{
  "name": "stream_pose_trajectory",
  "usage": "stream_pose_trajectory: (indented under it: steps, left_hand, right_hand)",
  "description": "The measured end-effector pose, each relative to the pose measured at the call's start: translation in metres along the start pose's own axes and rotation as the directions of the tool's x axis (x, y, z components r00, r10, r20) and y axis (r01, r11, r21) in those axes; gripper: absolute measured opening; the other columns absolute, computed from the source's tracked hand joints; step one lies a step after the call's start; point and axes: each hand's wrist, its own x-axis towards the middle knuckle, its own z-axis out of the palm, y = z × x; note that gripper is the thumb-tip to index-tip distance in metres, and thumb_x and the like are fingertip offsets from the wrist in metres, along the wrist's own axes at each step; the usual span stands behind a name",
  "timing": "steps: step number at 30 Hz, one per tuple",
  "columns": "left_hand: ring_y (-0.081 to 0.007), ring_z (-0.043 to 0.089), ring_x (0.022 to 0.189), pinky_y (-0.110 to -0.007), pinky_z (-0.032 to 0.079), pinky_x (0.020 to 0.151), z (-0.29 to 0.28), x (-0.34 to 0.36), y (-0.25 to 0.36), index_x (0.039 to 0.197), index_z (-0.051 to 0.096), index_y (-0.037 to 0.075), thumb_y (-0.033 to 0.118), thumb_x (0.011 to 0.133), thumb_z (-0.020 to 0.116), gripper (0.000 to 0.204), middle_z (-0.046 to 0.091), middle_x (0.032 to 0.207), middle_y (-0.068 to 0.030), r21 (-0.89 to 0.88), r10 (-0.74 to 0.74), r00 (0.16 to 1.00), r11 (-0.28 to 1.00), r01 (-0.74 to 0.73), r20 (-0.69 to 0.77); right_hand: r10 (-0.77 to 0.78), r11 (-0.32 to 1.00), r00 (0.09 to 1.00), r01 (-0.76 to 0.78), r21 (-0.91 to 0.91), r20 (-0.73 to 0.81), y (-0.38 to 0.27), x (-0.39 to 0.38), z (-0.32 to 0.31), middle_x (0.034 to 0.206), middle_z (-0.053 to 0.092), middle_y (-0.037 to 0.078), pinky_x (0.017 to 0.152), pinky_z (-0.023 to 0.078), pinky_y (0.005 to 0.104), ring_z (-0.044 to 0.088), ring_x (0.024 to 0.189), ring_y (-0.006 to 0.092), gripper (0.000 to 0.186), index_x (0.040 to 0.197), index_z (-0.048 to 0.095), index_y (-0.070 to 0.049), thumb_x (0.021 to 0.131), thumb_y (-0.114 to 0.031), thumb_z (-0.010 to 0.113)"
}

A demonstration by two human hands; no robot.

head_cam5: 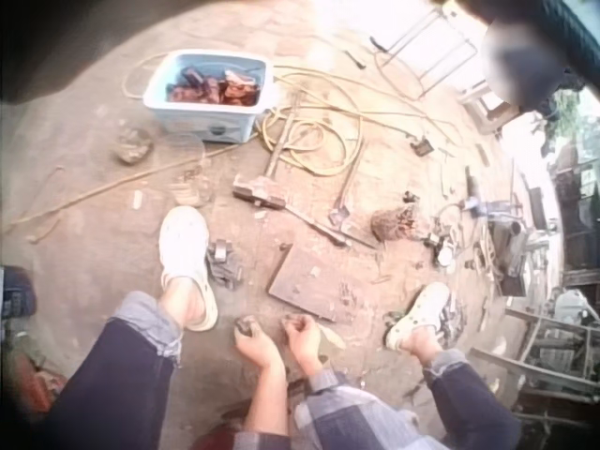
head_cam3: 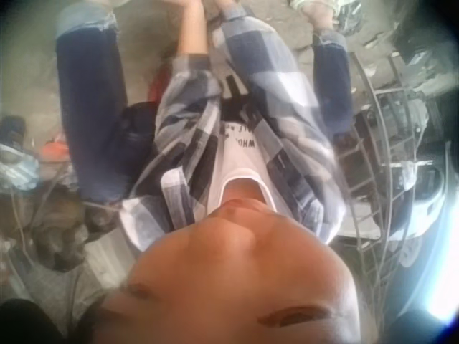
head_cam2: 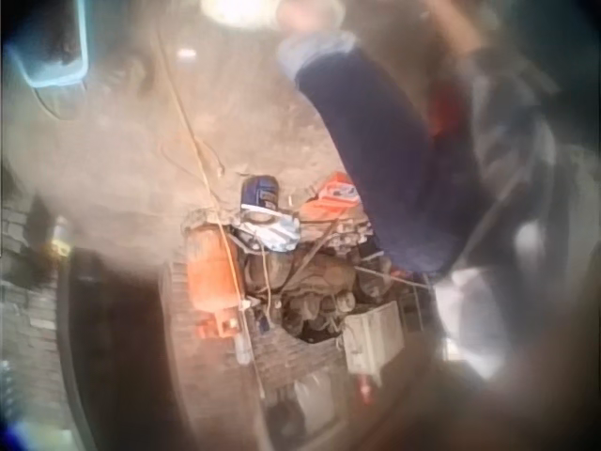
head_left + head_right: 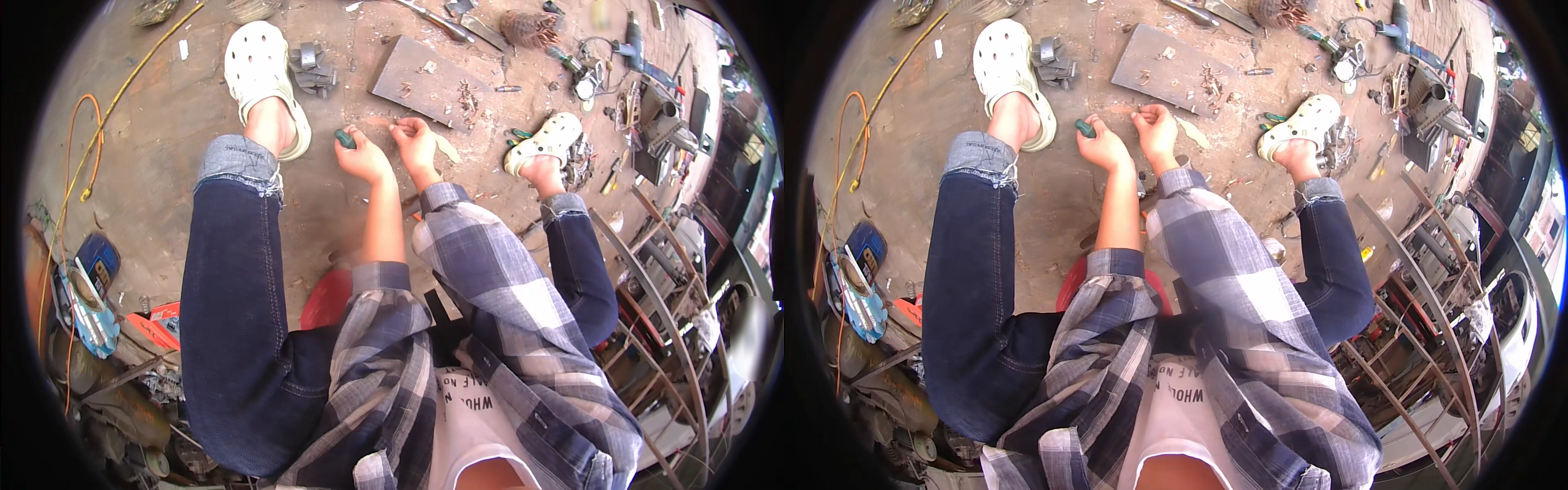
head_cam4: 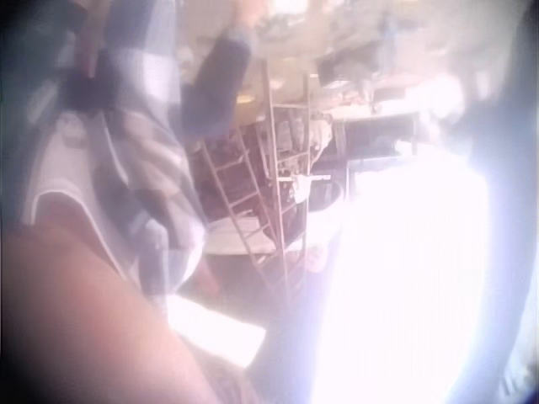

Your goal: The person sits on the floor and repeatedly hammers a small metal piece placed on a flat metal plate. They use a hammer and a small green-handled tool to hold and adjust the metal piece while striking it.

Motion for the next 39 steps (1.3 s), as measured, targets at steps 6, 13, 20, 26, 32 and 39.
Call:
stream_pose_trajectory:
  steps: [6,13,20,26,32,39]
  left_hand:
    - [-0.0159,0.057,0.079,-0.03,0.045,0.075,-0.01,0.0,0.012,0.092,0.059,-0.004,0.007,0.088,0.058,0.012,0.062,0.086,-0.0056,-0.055,-0.038,0.999,0.998,0.039,0.014]
    - [-0.0161,0.057,0.082,-0.03,0.045,0.077,-0.007,-0.017,0.027,0.092,0.06,-0.005,0.008,0.089,0.057,0.013,0.062,0.087,-0.0057,-0.119,-0.029,0.993,0.992,0.042,0.112]
    - [0.0001,0.033,0.049,-0.018,0.022,0.044,0.007,-0.048,0.077,0.093,0.065,0.002,0.009,0.087,0.063,0.009,0.045,0.063,0.0079,-0.293,-0.036,0.817,0.924,0.247,0.576]
    - [-0.0078,0.06,0.078,-0.02,0.047,0.07,-0.003,-0.069,0.148,0.097,0.065,-0.002,-0.001,0.084,0.064,0.013,0.067,0.088,-0.0044,-0.222,-0.007,0.517,0.898,0.38,0.856]
    - [-0.0096,0.063,0.076,-0.021,0.05,0.069,-0.005,-0.068,0.157,0.096,0.066,-0.002,-0.003,0.083,0.065,0.013,0.068,0.088,-0.0055,-0.282,0.162,0.479,0.94,0.19,0.863]
    - [-0.0099,0.062,0.081,-0.023,0.049,0.073,-0.008,-0.069,0.167,0.095,0.067,-0.001,0.0,0.083,0.066,0.012,0.068,0.09,-0.005,-0.286,0.232,0.462,0.957,0.05,0.856]
  right_hand:
    - [0.08,0.986,0.972,-0.11,-0.127,-0.219,-0.012,0.008,0.035,0.072,0.066,0.009,0.065,0.05,0.0298,0.063,0.066,0.016,0.018,0.085,0.064,0.0,0.074,-0.01,0.074]
    - [0.289,0.894,0.957,-0.258,0.366,-0.03,-0.02,-0.008,0.005,0.081,0.066,0.005,0.065,0.048,0.0253,0.061,0.072,0.0132,0.01,0.088,0.064,-0.002,0.083,-0.009,0.067]
    - [0.08,0.514,0.966,-0.25,0.821,0.244,-0.102,-0.041,-0.075,0.093,0.064,0.006,0.071,0.051,0.0192,0.06,0.079,0.01,0.017,0.104,0.059,-0.001,0.088,-0.005,0.061]
    - [-0.052,0.613,0.993,-0.05,0.788,0.103,-0.139,-0.049,-0.114,0.092,0.064,0.008,0.073,0.052,0.0213,0.061,0.078,0.0118,0.017,0.105,0.06,0.001,0.088,-0.001,0.059]
    - [-0.118,0.777,0.993,0.099,0.622,-0.011,-0.162,-0.058,-0.124,0.091,0.065,0.006,0.074,0.05,0.0212,0.06,0.079,0.0106,0.016,0.102,0.063,0.002,0.087,-0.002,0.062]
    - [-0.209,0.883,0.975,0.219,0.416,-0.069,-0.178,-0.061,-0.132,0.092,0.066,0.006,0.075,0.05,0.0211,0.061,0.082,0.0102,0.017,0.103,0.064,0.0,0.087,-0.003,0.062]
